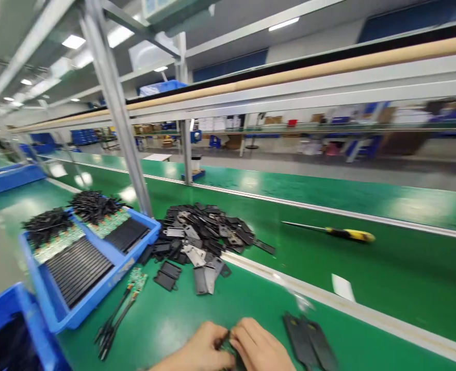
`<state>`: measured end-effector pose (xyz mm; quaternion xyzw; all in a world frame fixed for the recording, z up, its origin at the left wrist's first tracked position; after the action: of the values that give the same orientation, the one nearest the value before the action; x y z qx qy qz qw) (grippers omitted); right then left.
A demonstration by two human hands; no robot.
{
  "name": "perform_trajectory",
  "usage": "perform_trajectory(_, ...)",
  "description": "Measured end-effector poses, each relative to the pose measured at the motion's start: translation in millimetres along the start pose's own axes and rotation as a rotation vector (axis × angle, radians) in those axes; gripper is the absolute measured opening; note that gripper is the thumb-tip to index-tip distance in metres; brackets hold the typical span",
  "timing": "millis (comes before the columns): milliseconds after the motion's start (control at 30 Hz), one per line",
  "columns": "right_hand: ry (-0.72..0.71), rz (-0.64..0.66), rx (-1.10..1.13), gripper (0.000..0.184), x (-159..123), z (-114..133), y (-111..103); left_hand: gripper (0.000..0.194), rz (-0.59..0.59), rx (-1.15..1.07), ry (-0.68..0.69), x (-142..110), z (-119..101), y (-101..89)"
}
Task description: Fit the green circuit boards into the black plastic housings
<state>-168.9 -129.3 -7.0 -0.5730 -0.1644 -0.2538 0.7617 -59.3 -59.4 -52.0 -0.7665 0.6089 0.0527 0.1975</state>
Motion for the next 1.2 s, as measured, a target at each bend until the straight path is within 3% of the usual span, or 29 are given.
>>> perform_trajectory(133, 0.106, 0.082, -0.037, 0.027, 10.4, 8.3, -5.9, 0.014, 0.121, -0.075, 0.040, 2.0, -14.5, 1.5)
perform_trajectory(467, 0.010, 0.097, -0.081, 0.018, 14.7, 8.2, -19.8, 0.019, 0.260, -0.188, -0.051, 3.2, -14.4, 1.3)
perform_trajectory(800, -0.010, 0.025, -0.021, 0.012, 11.9, 5.9, -23.7, 0.022, 0.298, -0.190, -0.086, 5.7, -12.6, 3.6)
perform_trajectory(1000, 0.099, 0.209, 0.105, 0.007, 18.1, -2.4, -26.4, 0.030, 0.345, -0.131, -0.180, 2.6, -7.1, 3.2)
perform_trajectory(1200, 0.032, 0.373, 0.025, 0.011, 25.7, 4.2, -22.3, 0.033, 0.405, -0.114, -0.193, 1.1, -5.9, 7.1)
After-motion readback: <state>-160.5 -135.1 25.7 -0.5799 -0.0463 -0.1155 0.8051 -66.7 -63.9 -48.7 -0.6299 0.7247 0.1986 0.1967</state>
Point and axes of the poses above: each hand's wrist, its own x-axis towards the middle knuckle, its own y-axis out of the palm, z = x × y, the point moved 5 cm from there along x, towards the middle knuckle
